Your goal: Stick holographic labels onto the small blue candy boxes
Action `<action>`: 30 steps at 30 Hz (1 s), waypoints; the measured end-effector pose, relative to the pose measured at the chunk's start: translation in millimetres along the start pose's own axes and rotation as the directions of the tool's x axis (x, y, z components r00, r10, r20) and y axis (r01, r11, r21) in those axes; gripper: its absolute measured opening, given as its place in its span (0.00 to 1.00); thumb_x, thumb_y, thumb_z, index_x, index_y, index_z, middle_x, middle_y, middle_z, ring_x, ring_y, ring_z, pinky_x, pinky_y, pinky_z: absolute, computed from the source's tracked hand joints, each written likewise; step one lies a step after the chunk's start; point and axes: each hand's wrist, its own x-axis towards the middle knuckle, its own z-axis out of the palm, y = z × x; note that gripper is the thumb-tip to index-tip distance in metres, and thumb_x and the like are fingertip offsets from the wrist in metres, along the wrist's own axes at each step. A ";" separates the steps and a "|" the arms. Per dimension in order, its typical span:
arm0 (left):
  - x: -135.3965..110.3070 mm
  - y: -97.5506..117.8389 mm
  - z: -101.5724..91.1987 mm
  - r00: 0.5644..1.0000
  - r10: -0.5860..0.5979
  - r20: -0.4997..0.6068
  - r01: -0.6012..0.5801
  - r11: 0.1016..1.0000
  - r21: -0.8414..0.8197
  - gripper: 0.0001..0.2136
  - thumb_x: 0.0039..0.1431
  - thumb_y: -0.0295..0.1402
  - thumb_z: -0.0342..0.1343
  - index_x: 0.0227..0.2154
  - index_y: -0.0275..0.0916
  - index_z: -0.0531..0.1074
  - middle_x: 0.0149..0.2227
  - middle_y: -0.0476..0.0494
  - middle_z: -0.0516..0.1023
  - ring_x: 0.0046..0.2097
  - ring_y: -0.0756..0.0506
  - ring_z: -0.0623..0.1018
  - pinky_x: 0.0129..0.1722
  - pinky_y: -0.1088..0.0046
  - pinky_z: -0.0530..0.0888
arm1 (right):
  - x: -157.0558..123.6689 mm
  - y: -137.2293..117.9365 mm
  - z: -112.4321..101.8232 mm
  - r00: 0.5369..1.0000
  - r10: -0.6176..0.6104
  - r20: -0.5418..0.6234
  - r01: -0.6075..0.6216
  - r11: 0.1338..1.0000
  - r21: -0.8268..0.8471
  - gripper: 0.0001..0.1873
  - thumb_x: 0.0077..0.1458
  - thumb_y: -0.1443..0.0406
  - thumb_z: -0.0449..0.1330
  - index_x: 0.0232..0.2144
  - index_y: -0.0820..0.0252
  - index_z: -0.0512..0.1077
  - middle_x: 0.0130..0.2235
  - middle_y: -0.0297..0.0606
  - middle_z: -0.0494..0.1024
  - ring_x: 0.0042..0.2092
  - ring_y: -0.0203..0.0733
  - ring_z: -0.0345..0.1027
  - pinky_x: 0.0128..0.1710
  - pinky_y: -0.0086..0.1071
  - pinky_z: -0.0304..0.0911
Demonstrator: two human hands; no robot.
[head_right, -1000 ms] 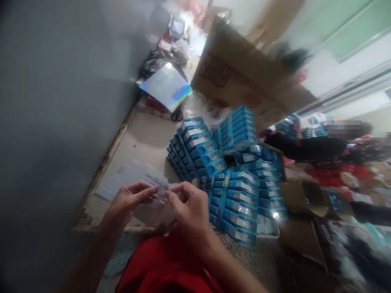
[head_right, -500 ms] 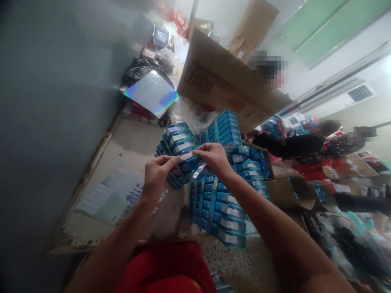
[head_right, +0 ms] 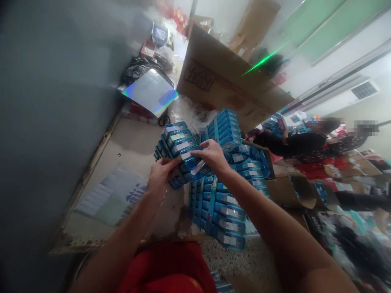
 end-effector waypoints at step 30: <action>-74.3 41.2 -7.1 0.899 0.248 0.361 -0.397 0.810 0.432 0.13 0.58 0.41 0.64 0.24 0.39 0.73 0.22 0.51 0.69 0.25 0.51 0.68 0.25 0.75 0.65 | -49.5 -10.0 -26.8 0.981 -0.081 0.177 0.017 0.941 0.339 0.30 0.33 0.57 0.79 0.37 0.59 0.71 0.26 0.32 0.79 0.26 0.38 0.71 0.28 0.31 0.65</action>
